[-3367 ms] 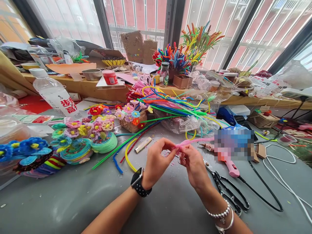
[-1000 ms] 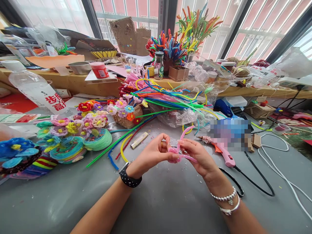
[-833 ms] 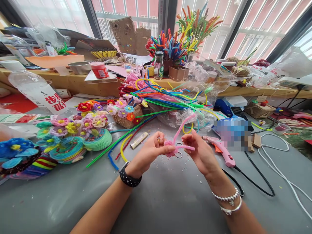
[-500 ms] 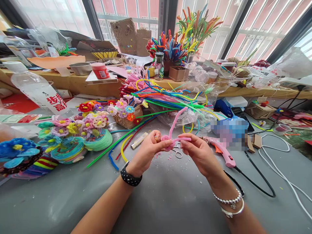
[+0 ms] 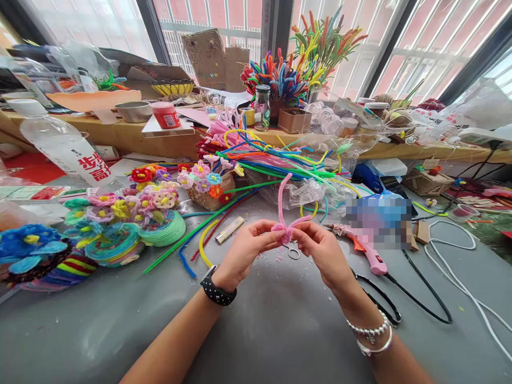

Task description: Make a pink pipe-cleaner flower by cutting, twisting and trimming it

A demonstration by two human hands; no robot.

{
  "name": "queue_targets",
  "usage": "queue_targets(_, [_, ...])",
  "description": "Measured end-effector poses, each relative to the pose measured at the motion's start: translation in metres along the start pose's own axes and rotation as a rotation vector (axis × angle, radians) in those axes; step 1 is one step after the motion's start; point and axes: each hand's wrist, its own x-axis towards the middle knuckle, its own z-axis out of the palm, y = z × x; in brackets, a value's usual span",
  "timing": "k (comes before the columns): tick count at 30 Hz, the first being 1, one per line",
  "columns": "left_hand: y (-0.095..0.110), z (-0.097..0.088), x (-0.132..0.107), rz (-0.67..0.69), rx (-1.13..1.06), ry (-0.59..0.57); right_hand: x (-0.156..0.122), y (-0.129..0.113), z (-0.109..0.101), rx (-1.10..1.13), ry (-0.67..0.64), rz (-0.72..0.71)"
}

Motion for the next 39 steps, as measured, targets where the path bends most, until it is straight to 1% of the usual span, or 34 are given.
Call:
queue_targets(2, [0.001, 0.001, -0.001, 0.002, 0.07, -0.015, 0.0, 0.0, 0.0, -0.069, 0.003, -0.014])
queue_targets(4, [0.003, 0.003, -0.003, 0.028, 0.198, -0.004, -0.001, 0.0, -0.001, -0.135, 0.002, -0.041])
queue_targets(6, [0.006, 0.005, -0.004, 0.093, 0.358, 0.033, -0.001, -0.001, -0.002, -0.191, -0.011, -0.069])
queue_targets(8, [0.008, 0.005, -0.004, 0.154, 0.45, 0.06, -0.002, -0.003, -0.002, -0.228, -0.021, -0.085])
queue_targets(10, [0.008, 0.005, -0.003, 0.153, 0.422, 0.059, -0.003, -0.003, -0.001, -0.234, -0.013, -0.085])
queue_targets(12, [0.006, 0.004, -0.002, 0.105, 0.322, 0.053, -0.003, -0.003, 0.001, -0.207, 0.009, -0.08])
queue_targets(15, [0.001, 0.003, 0.0, 0.044, 0.167, 0.063, -0.004, 0.002, 0.006, -0.125, 0.067, -0.071])
queue_targets(18, [-0.002, 0.004, 0.0, 0.036, 0.072, 0.095, -0.005, 0.007, 0.011, -0.043, 0.119, -0.072])
queue_targets(22, [-0.002, 0.008, -0.001, 0.098, 0.081, 0.156, -0.006, 0.007, 0.015, 0.022, 0.116, -0.062])
queue_targets(28, [-0.002, 0.01, -0.002, 0.137, 0.118, 0.184, -0.006, 0.004, 0.013, 0.095, 0.052, -0.041])
queue_targets(30, [-0.003, 0.01, -0.002, 0.151, 0.155, 0.195, -0.006, 0.005, 0.013, 0.103, 0.054, -0.044])
queue_targets(33, [-0.003, 0.011, -0.002, 0.17, 0.181, 0.201, -0.007, 0.006, 0.015, -0.022, 0.1, -0.088])
queue_targets(36, [-0.003, 0.011, -0.002, 0.185, 0.15, 0.183, -0.01, 0.007, 0.019, -0.285, 0.125, -0.2])
queue_targets(39, [-0.004, 0.011, -0.002, 0.151, 0.11, 0.133, -0.011, 0.008, 0.022, -0.478, 0.153, -0.296])
